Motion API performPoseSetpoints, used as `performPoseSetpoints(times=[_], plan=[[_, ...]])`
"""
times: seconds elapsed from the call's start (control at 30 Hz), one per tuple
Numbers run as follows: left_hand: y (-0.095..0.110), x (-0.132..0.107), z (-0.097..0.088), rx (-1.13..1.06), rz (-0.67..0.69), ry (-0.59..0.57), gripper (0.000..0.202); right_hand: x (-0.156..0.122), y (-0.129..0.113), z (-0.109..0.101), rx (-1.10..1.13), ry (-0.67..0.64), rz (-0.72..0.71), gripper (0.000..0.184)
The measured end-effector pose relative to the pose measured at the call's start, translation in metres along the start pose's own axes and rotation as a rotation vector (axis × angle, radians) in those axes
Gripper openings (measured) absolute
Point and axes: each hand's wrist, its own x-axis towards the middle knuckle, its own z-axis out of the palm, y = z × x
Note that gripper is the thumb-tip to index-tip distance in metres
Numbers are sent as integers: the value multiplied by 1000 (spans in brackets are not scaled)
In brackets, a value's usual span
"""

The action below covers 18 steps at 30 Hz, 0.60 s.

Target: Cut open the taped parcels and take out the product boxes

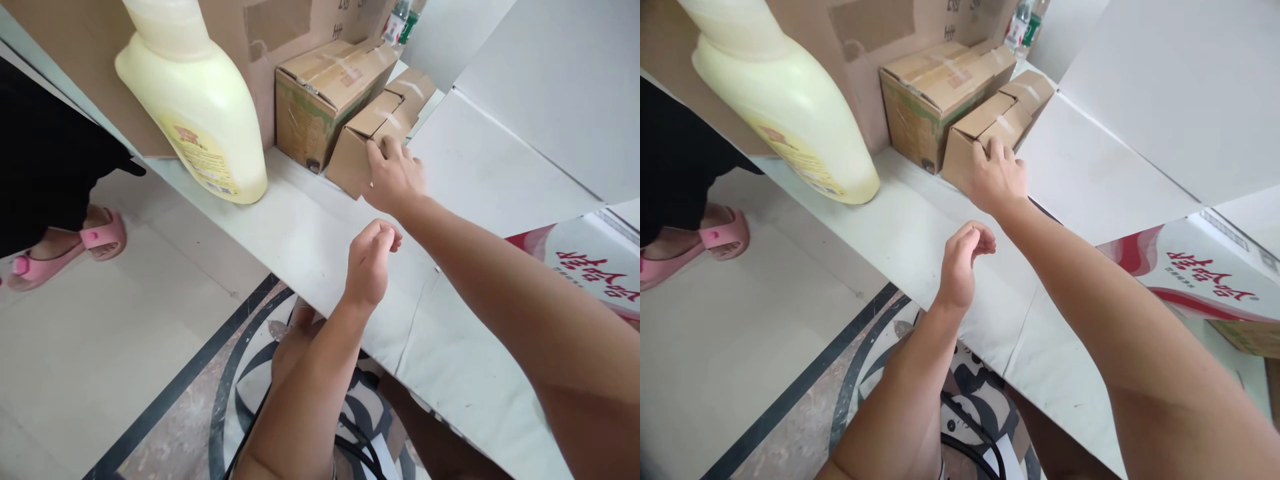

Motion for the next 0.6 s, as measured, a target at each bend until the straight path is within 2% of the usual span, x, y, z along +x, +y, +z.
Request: performPoseSetpoints(times=[0.2,0.3,0.37,0.43,0.53,0.6], plan=[[-3,-1,3,31,16,7,30,-10,-10,-17,-70,-74,89,54],[-4,-1,4,69,59,32,35,-40,-12,-37,-65,-79,77,63],[-4,-2,4,95,111,89,33,-77,-11,-53,-77,-81,79,67],[-3,-4,5,123,172,181,28,-128,-7,-70,-98,-70,77,65],[-3,-6,6,184,257,300,23,-224,4,-91,-115,20,116,55],[-4,-6,7,240,279,310,18,-293,14,-98,-135,147,213,49]])
